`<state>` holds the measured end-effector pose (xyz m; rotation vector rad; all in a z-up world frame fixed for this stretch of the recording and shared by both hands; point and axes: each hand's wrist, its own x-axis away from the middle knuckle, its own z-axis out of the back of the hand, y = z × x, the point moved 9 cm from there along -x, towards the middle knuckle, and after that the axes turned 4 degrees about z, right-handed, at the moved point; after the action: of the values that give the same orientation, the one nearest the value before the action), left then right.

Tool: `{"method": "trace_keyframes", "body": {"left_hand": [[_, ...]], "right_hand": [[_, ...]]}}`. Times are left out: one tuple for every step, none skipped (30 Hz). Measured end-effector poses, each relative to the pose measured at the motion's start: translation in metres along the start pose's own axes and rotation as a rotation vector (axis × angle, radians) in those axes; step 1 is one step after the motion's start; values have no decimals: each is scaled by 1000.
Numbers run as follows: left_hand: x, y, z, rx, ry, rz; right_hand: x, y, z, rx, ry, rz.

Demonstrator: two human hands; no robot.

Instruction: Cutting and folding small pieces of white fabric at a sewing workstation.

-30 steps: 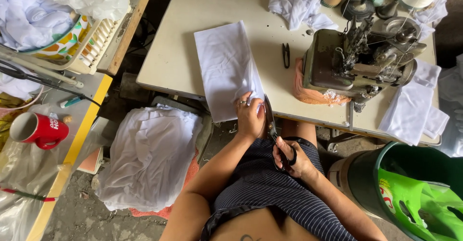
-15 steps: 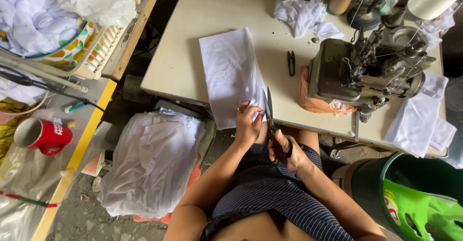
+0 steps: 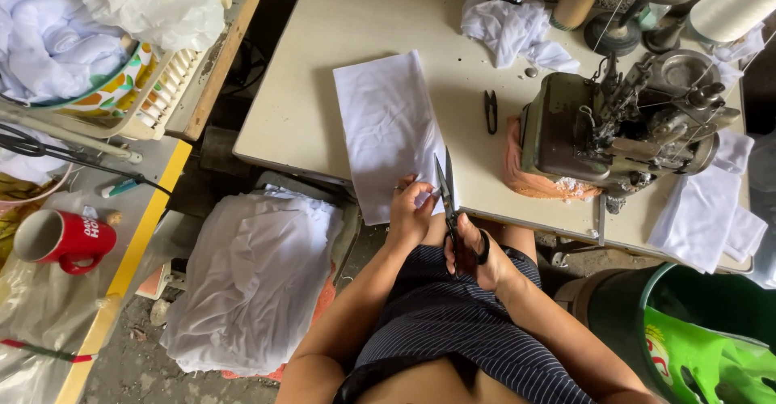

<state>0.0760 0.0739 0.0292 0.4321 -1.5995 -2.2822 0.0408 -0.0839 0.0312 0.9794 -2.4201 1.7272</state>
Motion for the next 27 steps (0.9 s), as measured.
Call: {"method": "trace_keyframes", "body": {"left_hand": [[-2, 2, 3, 1, 0, 1], [-4, 3, 7, 9, 2, 16], [-7, 4, 11, 17, 3, 30], [-7, 5, 14, 15, 7, 30], [-7, 7, 17, 21, 0, 16], [-8, 11, 16, 30, -9, 1], [-6, 10, 18, 31, -9, 0], [-5, 13, 18, 22, -12, -26], [-3, 16, 17, 13, -15, -52], [-2, 19, 16, 22, -14, -65], [-2, 18, 14, 17, -34, -33], [1, 16, 14, 5, -53, 5], [1, 14, 12, 7, -53, -4], [0, 14, 11, 29, -43, -30], [-1, 13, 11, 52, -33, -55], [1, 19, 15, 47, -31, -55], [1, 24, 19, 61, -42, -47], [2, 29, 21, 78, -53, -39], [0, 35, 26, 76, -52, -39], [1, 36, 27, 101, -81, 12], [2, 37, 29, 126, -109, 64], [2, 36, 30, 123, -109, 68], [2, 35, 31, 165, -116, 82], [2, 35, 31, 207, -124, 96], [5, 27, 28, 205, -124, 99], [4, 18, 23, 245, -132, 123], [3, 10, 19, 285, -140, 146]], "right_hand": [[-2, 0, -1, 1, 0, -1], [-5, 0, -4, 10, -3, 2], [-8, -1, -7, 19, -5, 5], [-2, -2, -9, 18, -10, 4], [3, -2, -10, 32, 4, -14], [9, -3, -8, 48, 21, -30], [13, -2, -10, 49, 21, -28], [17, 1, -8, 55, 40, -63], [22, 3, -5, 62, 59, -98], [19, -2, -5, 69, 62, -84], [15, -7, -5, 70, 68, -64], [13, -9, -7, 65, 70, -50], [3, -12, -8, 67, 70, -42], [-7, -17, -9, 93, 77, -3], [-17, -21, -11, 120, 84, 36], [-23, -20, -9, 116, 80, 36], [-29, -20, -6, 151, 101, 55], [-35, -20, -1, 188, 123, 73], [-37, -16, 0, 187, 121, 73], [-35, -11, 3, 140, 145, 74], [-34, -6, 7, 93, 169, 76], [-34, -11, 5, 91, 169, 72], [-35, -11, -1, 58, 118, 25], [-35, -13, -7, 26, 68, -21], [-36, -18, -12, 24, 68, -24], [-40, -25, -17, -19, 72, -33], [-44, -32, -22, -62, 75, -41]]}}
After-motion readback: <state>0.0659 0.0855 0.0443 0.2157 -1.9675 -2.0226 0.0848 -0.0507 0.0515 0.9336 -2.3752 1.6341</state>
